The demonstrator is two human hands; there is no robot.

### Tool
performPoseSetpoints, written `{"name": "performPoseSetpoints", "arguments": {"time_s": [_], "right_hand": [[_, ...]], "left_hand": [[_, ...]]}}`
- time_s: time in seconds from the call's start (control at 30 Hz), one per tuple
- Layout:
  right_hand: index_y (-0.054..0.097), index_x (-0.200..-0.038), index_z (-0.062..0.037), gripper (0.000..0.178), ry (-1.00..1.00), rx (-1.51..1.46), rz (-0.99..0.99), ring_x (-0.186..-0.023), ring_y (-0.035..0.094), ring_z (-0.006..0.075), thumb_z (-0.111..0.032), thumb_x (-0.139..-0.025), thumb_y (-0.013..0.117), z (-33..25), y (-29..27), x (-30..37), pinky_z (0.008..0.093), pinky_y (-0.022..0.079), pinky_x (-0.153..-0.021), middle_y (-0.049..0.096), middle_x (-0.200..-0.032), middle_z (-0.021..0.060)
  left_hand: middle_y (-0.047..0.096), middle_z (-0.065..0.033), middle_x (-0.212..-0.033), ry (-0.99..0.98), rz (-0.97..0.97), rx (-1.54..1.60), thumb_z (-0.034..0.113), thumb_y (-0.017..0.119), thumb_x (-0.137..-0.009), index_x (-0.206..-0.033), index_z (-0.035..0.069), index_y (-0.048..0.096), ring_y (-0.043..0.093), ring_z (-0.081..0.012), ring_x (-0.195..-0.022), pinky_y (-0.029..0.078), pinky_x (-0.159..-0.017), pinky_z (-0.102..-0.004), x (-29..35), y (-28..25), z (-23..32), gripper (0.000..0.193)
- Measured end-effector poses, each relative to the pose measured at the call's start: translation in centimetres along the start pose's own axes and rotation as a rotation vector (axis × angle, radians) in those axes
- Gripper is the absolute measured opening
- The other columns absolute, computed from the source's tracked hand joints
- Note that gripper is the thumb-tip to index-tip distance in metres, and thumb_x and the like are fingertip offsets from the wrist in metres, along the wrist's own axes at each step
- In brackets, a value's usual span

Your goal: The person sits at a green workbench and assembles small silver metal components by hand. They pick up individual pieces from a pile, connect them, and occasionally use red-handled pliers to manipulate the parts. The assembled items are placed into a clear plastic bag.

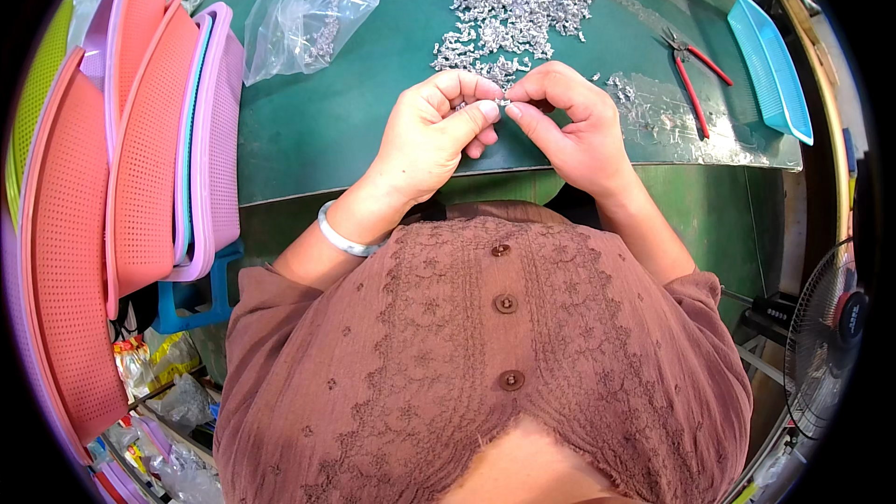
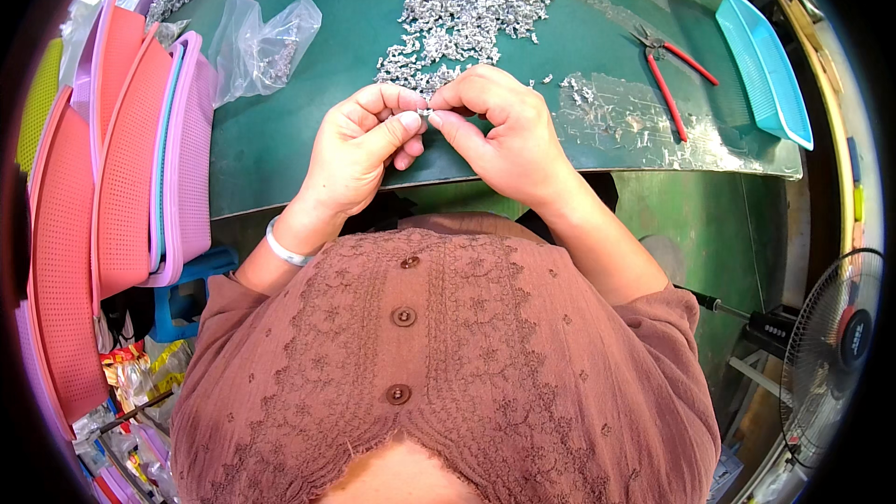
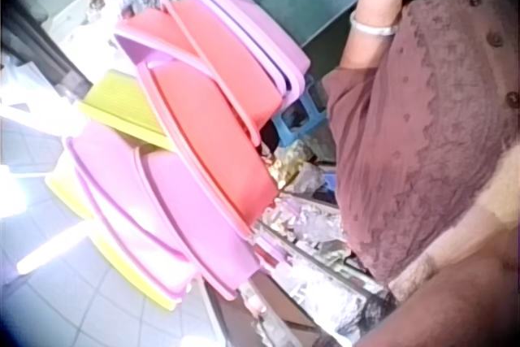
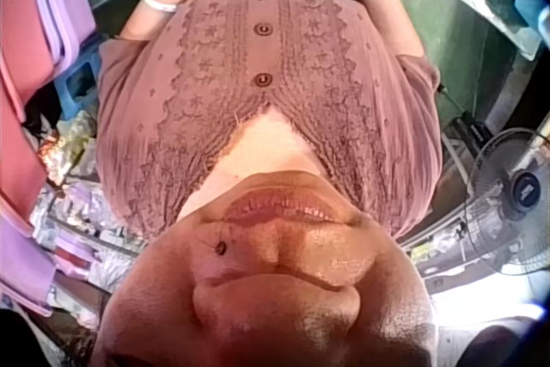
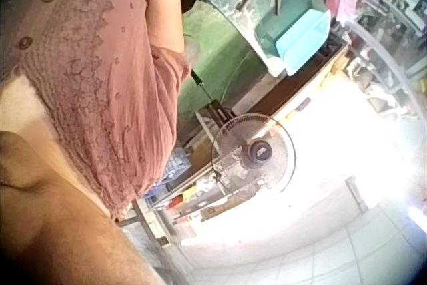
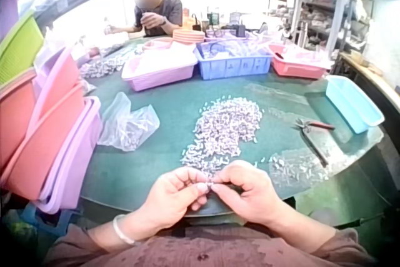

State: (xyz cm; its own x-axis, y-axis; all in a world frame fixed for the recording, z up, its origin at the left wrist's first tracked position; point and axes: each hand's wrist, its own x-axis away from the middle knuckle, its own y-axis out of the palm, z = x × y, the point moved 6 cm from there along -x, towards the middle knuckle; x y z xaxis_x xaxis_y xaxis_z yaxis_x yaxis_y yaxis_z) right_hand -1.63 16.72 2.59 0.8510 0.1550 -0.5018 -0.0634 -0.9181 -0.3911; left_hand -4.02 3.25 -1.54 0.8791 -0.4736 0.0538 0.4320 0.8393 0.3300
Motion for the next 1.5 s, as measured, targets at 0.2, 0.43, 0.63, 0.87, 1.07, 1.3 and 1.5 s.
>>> {"name": "performPoseSetpoints", "arguments": {"time_s": [0.2,0.43,0.63,0.87,1.07,1.3,1.5], "right_hand": [[0.060,-0.080,-0.0008,0.008,-0.018,0.016,-0.015,-0.072,0.058,0.0190,0.001,-0.073,0.064,0.0,0.2,-0.3,0.0281,0.046,-0.063,0.060,-0.076,0.0077],[0.061,-0.080,-0.0040,0.008,-0.115,0.293,0.014,-0.073,0.056,0.0251,-0.003,-0.072,0.063,1.0,-0.3,-0.8,0.0333,0.045,-0.064,0.057,-0.077,0.0078],[0.062,-0.078,-0.0067,0.009,-0.196,0.514,-0.129,-0.079,0.051,0.0255,-0.006,-0.069,0.064,0.3,0.9,-0.9,0.0349,0.042,-0.071,0.053,-0.081,0.0059],[0.060,-0.074,-0.0057,0.007,-0.149,0.435,-0.196,-0.080,0.050,0.0257,-0.007,-0.069,0.065,0.4,0.8,-0.8,0.0344,0.041,-0.073,0.053,-0.080,0.0057],[0.060,-0.073,-0.0049,0.006,-0.117,0.433,-0.186,-0.080,0.050,0.0258,-0.008,-0.070,0.065,0.5,1.0,-0.7,0.0345,0.041,-0.072,0.054,-0.080,0.0061],[0.060,-0.076,-0.0037,0.007,-0.136,0.381,-0.102,-0.080,0.052,0.0269,-0.005,-0.070,0.064,0.6,1.0,-0.7,0.0353,0.043,-0.071,0.055,-0.080,0.0077],[0.058,-0.078,-0.0025,0.010,-0.116,0.351,-0.066,-0.080,0.053,0.0285,0.000,-0.070,0.063,0.5,0.5,-1.0,0.0344,0.044,-0.069,0.056,-0.081,0.0092]], "left_hand": [[0.059,-0.0039,-0.079,-0.017,-0.007,0.087,0.006,0.056,-0.086,-0.093,0.001,0.056,0.055,-0.0080,-0.063,0.044,-0.054,-0.0188,-0.1,-0.2,-0.1,0.009],[0.058,-0.0099,-0.090,-0.093,0.029,0.401,0.008,0.047,-0.088,-0.092,0.001,0.053,0.057,-0.0158,-0.075,0.049,-0.065,-0.0252,-0.6,-2.1,-0.5,0.010],[0.057,-0.0114,-0.092,-0.088,0.010,0.447,0.008,0.044,-0.088,-0.096,0.000,0.052,0.057,-0.0179,-0.079,0.050,-0.069,-0.0271,-0.6,-2.4,-0.4,0.014],[0.057,-0.0102,-0.092,-0.093,0.012,0.403,0.012,0.046,-0.090,-0.097,-0.001,0.052,0.057,-0.0175,-0.079,0.049,-0.067,-0.0261,-0.5,-2.5,-0.4,0.016],[0.057,-0.0098,-0.091,-0.091,0.000,0.391,0.011,0.047,-0.090,-0.097,-0.001,0.053,0.058,-0.0162,-0.077,0.049,-0.067,-0.0258,-0.6,-2.4,-0.5,0.015],[0.058,-0.0093,-0.088,-0.113,0.014,0.386,0.009,0.048,-0.089,-0.096,0.000,0.054,0.058,-0.0152,-0.074,0.049,-0.065,-0.0251,-0.5,-2.2,-0.4,0.013],[0.059,-0.0068,-0.083,-0.161,-0.005,0.232,0.008,0.051,-0.088,-0.095,0.001,0.056,0.058,-0.0129,-0.070,0.047,-0.060,-0.0231,-0.6,-1.9,-0.5,0.012]]}}
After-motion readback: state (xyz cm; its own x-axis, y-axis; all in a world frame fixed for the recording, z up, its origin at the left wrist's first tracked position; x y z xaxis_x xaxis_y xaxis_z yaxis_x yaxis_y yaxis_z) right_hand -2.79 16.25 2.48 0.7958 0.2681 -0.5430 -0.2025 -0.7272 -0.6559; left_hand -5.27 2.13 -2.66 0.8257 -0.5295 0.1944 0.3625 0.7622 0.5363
